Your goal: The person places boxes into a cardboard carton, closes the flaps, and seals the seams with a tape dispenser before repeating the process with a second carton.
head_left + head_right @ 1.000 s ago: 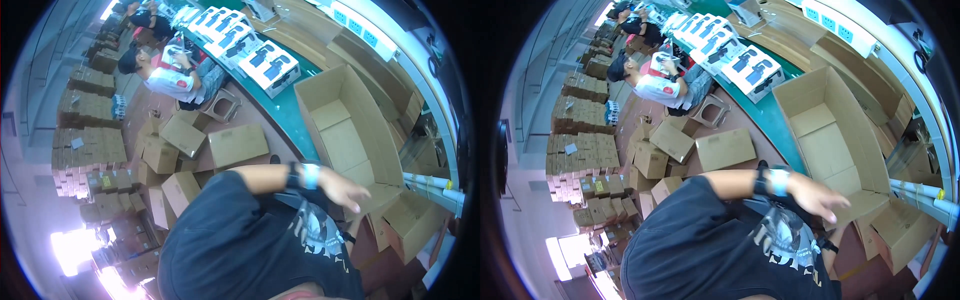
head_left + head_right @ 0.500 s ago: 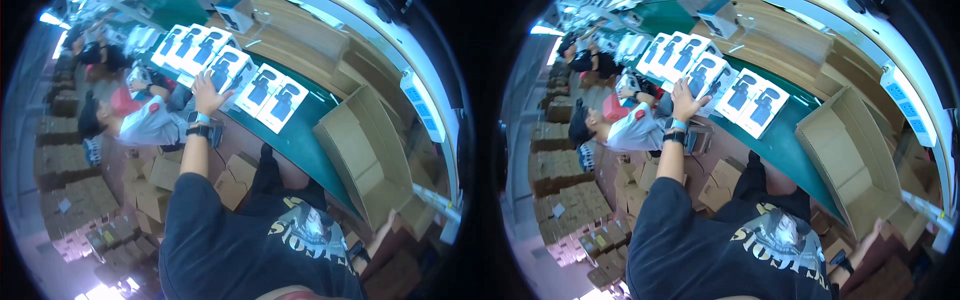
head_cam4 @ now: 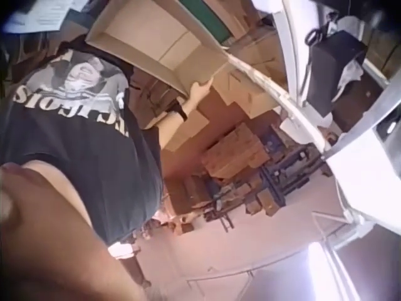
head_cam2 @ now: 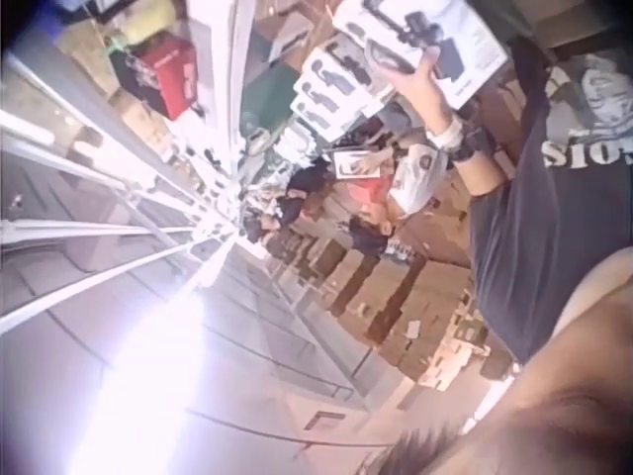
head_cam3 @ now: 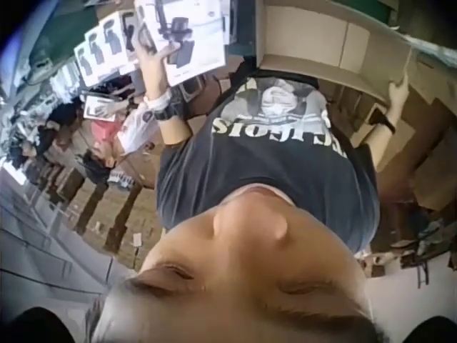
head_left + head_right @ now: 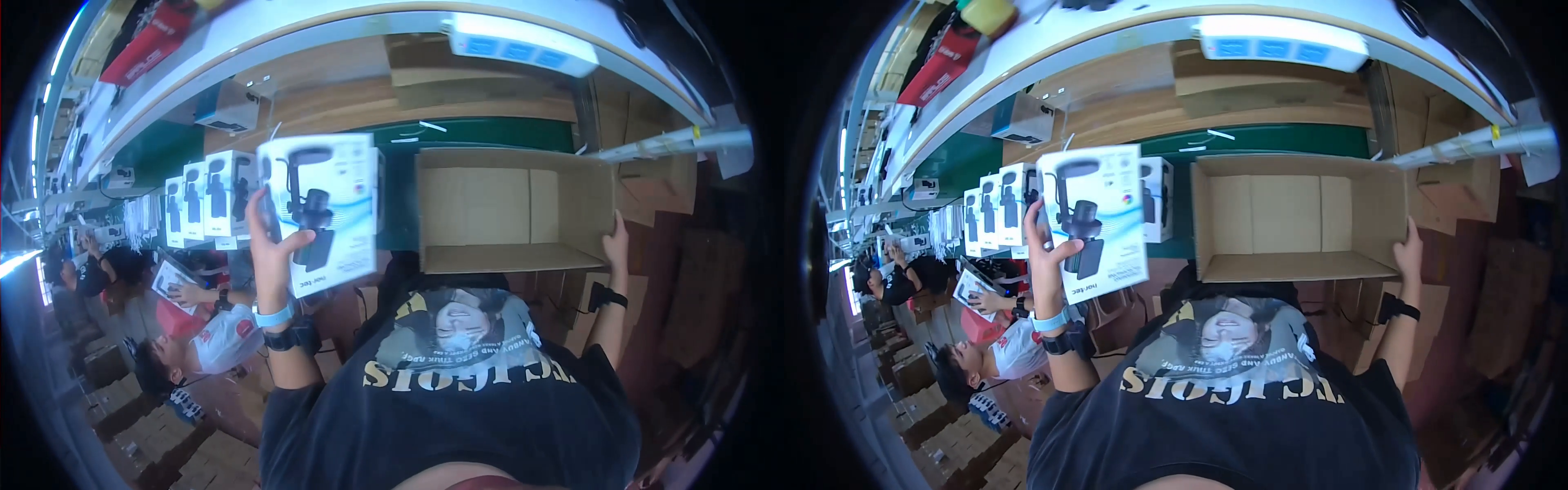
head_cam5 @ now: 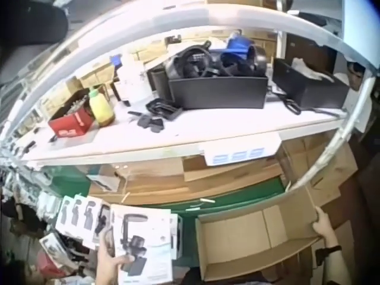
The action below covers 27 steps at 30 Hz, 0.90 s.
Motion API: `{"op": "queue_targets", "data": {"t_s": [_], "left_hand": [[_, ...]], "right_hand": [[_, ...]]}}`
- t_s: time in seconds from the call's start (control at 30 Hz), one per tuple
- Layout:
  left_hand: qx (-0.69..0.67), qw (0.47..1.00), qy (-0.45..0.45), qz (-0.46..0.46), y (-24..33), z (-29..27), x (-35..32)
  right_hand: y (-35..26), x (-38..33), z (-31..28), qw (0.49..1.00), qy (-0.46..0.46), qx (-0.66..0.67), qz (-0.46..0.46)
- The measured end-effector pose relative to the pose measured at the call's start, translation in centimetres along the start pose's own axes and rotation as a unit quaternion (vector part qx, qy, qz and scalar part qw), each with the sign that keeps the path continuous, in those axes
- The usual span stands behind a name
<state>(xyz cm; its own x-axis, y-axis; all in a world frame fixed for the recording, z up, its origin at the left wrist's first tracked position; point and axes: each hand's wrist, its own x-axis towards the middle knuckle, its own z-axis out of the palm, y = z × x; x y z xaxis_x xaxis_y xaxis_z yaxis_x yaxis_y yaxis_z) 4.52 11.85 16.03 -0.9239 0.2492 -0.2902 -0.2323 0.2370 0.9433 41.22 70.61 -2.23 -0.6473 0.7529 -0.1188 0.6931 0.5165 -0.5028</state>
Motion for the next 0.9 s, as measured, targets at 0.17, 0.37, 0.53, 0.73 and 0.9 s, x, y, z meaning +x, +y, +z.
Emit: {"op": "queue_targets", "data": {"t_s": [0.17,0.37,0.53,0.73,0.9], "left_hand": [[-0.184,0.972,-0.112,-0.096,-1.8,13.3,-0.9],[-0.168,0.969,-0.037,-0.174,-1.3,20.7,1.3],[0.154,0.986,-0.032,-0.064,-5.6,20.9,5.7],[0.543,0.833,0.091,-0.043,-4.6,28.6,1.2],[0.648,0.751,0.092,0.085,-9.2,28.9,0.3]], "right_hand": [[-6.3,1.4,-0.4,0.986,-0.119,-0.066,0.094],[-0.4,1.5,0.8,0.996,-0.088,-0.027,-0.023],[0.2,2.5,0.9,0.996,-0.070,-0.022,-0.045],[-0.2,2.0,1.1,0.995,-0.086,-0.050,-0.027],[0.4,1.7,1.1,0.995,-0.056,-0.026,-0.079]]}}
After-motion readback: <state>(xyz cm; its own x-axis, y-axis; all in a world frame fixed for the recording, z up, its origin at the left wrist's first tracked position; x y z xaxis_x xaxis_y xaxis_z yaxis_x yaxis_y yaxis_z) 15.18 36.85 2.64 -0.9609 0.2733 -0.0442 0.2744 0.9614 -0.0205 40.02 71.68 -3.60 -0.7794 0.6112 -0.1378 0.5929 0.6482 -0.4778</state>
